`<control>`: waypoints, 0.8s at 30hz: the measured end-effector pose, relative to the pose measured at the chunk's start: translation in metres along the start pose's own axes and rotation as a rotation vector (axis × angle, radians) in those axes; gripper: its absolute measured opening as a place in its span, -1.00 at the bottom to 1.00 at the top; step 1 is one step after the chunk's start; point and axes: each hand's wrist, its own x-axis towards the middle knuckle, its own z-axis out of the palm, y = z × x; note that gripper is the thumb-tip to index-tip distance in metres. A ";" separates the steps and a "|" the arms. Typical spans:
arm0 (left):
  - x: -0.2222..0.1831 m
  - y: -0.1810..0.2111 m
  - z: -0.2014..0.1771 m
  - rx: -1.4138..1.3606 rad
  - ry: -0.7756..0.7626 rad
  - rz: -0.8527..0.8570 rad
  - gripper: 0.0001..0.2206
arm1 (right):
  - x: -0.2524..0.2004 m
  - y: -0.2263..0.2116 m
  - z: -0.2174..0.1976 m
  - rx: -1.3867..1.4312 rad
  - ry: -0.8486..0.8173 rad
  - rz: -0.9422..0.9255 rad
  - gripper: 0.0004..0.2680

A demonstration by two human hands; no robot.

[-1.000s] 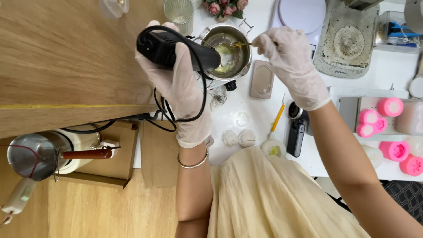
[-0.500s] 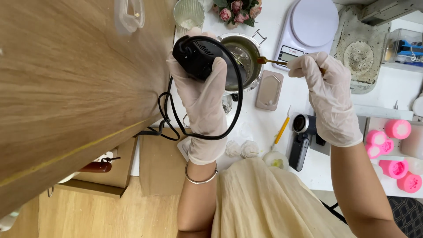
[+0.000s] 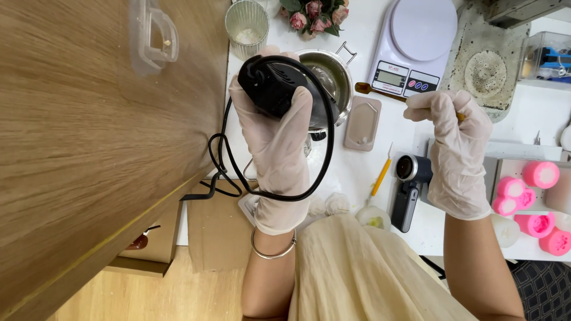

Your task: Melting wax with a heat gun, stirring it, and pouring it into silicone molds.

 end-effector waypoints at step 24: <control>0.002 -0.003 0.002 -0.035 0.020 -0.091 -0.52 | -0.014 -0.004 0.000 0.079 0.061 0.054 -0.74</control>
